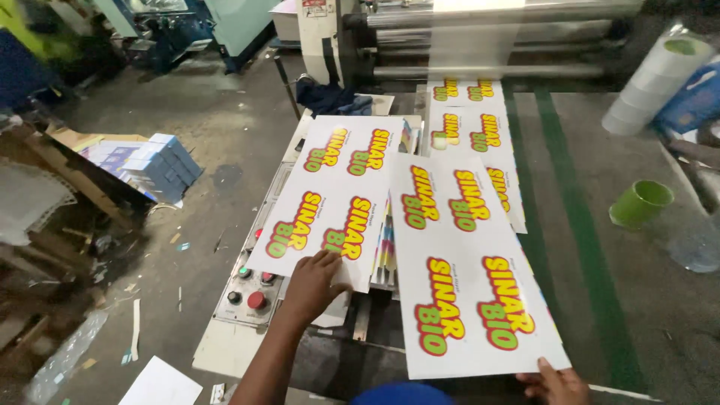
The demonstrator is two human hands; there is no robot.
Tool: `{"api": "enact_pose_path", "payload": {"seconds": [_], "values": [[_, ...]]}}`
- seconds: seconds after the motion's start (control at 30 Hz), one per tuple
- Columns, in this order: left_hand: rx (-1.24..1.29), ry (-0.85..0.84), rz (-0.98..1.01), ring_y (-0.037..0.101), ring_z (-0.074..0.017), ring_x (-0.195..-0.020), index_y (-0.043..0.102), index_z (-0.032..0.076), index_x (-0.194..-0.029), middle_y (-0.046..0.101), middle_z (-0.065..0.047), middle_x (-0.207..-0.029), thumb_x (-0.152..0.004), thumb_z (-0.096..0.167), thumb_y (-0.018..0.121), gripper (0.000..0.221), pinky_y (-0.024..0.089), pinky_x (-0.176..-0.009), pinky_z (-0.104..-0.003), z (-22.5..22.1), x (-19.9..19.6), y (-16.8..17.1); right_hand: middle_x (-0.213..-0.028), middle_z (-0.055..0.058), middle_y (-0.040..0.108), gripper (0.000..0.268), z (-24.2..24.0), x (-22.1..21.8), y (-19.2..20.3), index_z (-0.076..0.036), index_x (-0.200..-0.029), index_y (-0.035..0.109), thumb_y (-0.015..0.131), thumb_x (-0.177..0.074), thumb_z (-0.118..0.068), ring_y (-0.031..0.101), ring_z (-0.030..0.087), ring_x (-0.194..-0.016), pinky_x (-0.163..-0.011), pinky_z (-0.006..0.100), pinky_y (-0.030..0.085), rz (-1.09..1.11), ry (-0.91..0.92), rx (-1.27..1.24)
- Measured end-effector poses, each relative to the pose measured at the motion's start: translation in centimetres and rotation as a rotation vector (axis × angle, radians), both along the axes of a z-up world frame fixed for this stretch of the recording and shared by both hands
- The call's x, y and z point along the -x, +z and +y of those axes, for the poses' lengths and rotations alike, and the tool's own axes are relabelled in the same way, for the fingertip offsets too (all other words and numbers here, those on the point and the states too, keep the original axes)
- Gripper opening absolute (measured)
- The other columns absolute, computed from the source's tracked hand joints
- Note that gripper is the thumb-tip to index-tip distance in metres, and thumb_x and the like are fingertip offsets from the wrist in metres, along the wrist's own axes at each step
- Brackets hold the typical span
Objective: Collecting and stacking printed label sheets from a printing machine's outfeed.
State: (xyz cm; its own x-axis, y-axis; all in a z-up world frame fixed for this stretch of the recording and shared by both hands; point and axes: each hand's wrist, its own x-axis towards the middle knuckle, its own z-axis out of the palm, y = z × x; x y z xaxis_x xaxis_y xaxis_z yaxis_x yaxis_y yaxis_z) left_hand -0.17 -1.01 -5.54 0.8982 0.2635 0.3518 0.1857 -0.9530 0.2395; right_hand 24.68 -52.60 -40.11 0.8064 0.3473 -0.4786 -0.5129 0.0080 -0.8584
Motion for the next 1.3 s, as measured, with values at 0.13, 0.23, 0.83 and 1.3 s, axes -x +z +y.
{"api": "enact_pose_path", "payload": {"seconds": [0.13,0.23,0.83,1.3], "values": [[0.048,-0.01,0.164,0.06,-0.029,-0.123,0.071,0.003,-0.115,0.068,-0.01,-0.129,-0.077,0.039,0.082,0.053,0.044,-0.102,-0.045,0.3,0.6,1.8,-0.115,0.018,0.074,0.05,-6.7,-5.9,-9.8,-0.005,-0.142,0.052,0.057,-0.092,-0.009,0.078,0.035,-0.091,-0.066,0.049,0.063,-0.006,0.217,-0.09],[-0.02,-0.11,0.147,0.064,-0.0314,-0.113,0.073,0.003,-0.101,0.071,-0.012,-0.12,-0.075,0.033,0.082,0.041,0.046,-0.095,-0.047,0.6,0.5,1.3,-0.12,0.016,0.072,0.052,-8.7,-7.1,-10.6,-0.006,-0.144,0.046,0.053,-0.093,-0.011,0.08,0.032,-0.094,-0.067,0.046,0.065,-0.235,0.346,-0.098],[0.114,0.106,-0.17,0.072,-0.0335,-0.084,0.077,0.005,-0.099,0.076,-0.014,-0.094,-0.092,0.019,0.075,0.015,0.056,-0.074,-0.044,-0.3,2.0,4.8,-0.1,0.019,0.073,0.03,2.2,11.3,14.1,0.006,-0.127,0.059,0.053,-0.106,-0.014,0.075,0.029,-0.079,-0.056,0.037,0.056,-0.131,-0.146,0.234],[0.148,0.152,-0.328,0.073,-0.0332,-0.089,0.074,0.005,-0.102,0.076,-0.014,-0.1,-0.092,0.013,0.076,0.012,0.058,-0.076,-0.042,-1.1,1.8,5.0,-0.106,0.017,0.072,0.036,9.9,4.3,18.2,0.003,-0.134,0.055,0.057,-0.106,-0.019,0.073,0.024,-0.082,-0.057,0.033,0.053,-0.153,-0.144,0.13]]}}
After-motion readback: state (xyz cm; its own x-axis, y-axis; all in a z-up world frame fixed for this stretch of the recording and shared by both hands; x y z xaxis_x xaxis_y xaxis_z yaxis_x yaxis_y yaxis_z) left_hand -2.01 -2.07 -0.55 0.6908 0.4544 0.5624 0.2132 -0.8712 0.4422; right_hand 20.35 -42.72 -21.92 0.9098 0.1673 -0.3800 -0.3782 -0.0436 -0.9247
